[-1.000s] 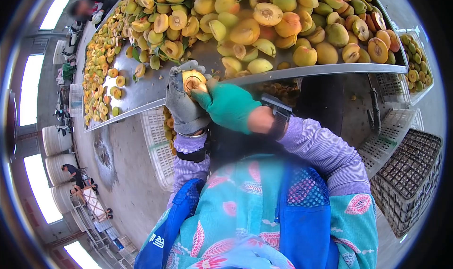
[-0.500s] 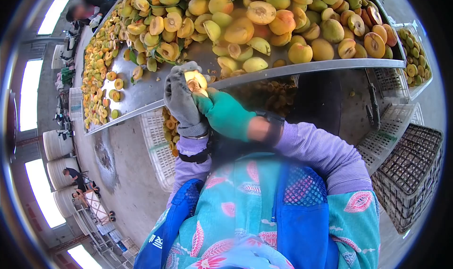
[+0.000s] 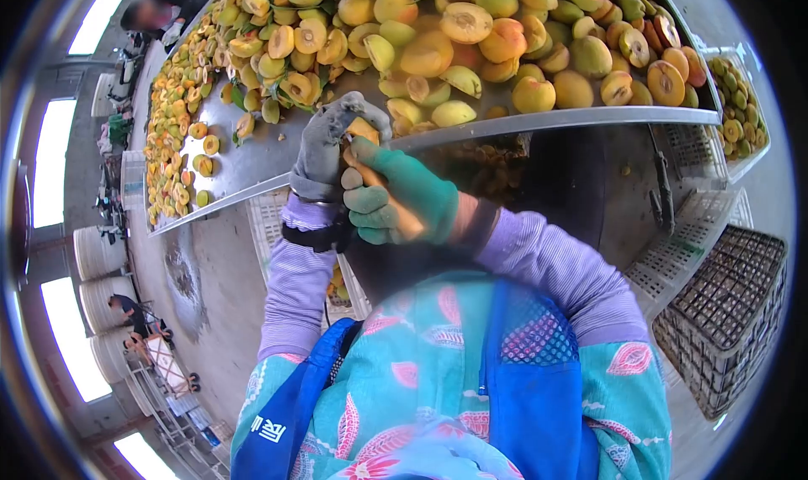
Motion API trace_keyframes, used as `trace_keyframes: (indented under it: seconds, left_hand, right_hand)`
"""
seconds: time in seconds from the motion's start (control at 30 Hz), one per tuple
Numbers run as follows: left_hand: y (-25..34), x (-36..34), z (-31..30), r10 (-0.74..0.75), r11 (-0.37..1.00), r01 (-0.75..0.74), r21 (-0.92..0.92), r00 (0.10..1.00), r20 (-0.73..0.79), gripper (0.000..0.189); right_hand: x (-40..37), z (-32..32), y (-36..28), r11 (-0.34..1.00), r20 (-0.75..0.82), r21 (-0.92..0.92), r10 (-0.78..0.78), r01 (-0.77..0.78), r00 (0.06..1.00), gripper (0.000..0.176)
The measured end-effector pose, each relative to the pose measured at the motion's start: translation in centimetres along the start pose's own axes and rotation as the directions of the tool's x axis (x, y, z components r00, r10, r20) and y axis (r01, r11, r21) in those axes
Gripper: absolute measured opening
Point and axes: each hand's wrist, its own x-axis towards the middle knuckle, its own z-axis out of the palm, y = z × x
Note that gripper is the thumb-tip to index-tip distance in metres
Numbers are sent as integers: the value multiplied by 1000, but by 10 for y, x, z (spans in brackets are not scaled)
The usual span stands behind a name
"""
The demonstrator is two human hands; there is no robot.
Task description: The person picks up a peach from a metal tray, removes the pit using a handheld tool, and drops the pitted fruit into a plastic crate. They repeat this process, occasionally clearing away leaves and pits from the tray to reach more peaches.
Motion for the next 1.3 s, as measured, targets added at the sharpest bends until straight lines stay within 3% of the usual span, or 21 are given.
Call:
trace_keyframes:
  seconds: [0.1,0.2,0.23,0.33,0.37,0.47,0.53,0.6,0.63,0.67,0.7,0.73,0.8,0.87,0.97,1.03,1.07,1.13,1.23,1.27,1.3]
  left_hand:
    - [-6,-11,14,86,969,-130,-208,974,-210,41]
    - [-8,-30,16,142,960,-215,-181,927,-348,41]
    - [-7,-33,11,227,969,-244,-35,940,-256,41]
    - [9,-30,4,208,944,-137,299,954,-218,39]
    - [6,-26,-4,267,943,-234,239,957,-118,33]
    - [17,-37,32,-45,870,-212,-446,865,-499,30]
    - [-12,-57,-32,64,882,-324,-342,802,-594,25]
    - [-1,-82,-74,202,974,-75,215,718,-666,26]
    - [9,-85,-100,292,725,249,642,734,-614,27]
    - [12,-93,-113,332,232,502,833,764,-553,29]
    - [16,-80,-120,450,208,401,892,771,-451,30]
    - [26,-45,-127,572,168,280,945,753,-325,32]
    - [45,12,-100,797,-311,129,941,574,185,34]
    - [40,64,-128,503,-485,241,841,863,43,32]
    - [46,71,-133,422,-536,155,830,901,104,31]
    - [40,50,-131,429,155,85,984,892,-144,31]
    - [35,33,-130,365,496,53,866,893,-264,31]
    - [32,-8,-77,384,680,-132,721,902,-197,32]
    - [20,-30,-19,344,827,-221,517,926,-155,36]
    - [16,-30,-10,313,859,-217,463,939,-141,37]
    - [11,-27,-7,402,771,-264,580,908,-120,33]
  right_hand:
    - [3,3,4,989,108,146,20,-36,994,40]
    - [0,13,8,989,-14,-133,69,-70,998,38]
    - [-1,22,12,985,-86,-168,25,-40,996,36]
    - [7,8,8,993,155,-11,114,-114,981,38]
    - [11,2,5,978,265,88,159,-188,951,42]
    - [12,17,9,974,365,117,139,-194,920,45]
    - [-3,16,4,994,337,65,62,-88,940,44]
    - [-31,7,-15,997,125,-72,13,-3,992,46]
    - [-34,-1,-24,994,-59,-105,-1,-6,998,45]
    - [-36,-14,-26,992,-254,-123,-1,-31,967,45]
    - [-37,-20,-22,990,-441,-125,1,-63,897,45]
    - [-35,-15,-21,989,-452,-140,-21,-47,892,44]
    - [-28,5,-10,985,-475,-170,-76,-7,877,44]
    - [-32,15,-8,943,-528,-331,-212,31,823,42]
    - [-34,14,-13,863,-546,-495,-399,101,737,41]
    - [-27,15,-9,697,-465,-704,-597,136,654,41]
    - [-17,13,-12,580,-363,-795,-690,178,627,40]
    - [7,6,-29,311,-133,-922,-815,232,563,39]
    - [17,21,-47,180,-136,-984,-765,6,630,43]
    - [13,26,-47,236,-171,-971,-754,19,635,45]
    - [8,30,-47,293,-207,-956,-743,32,637,46]
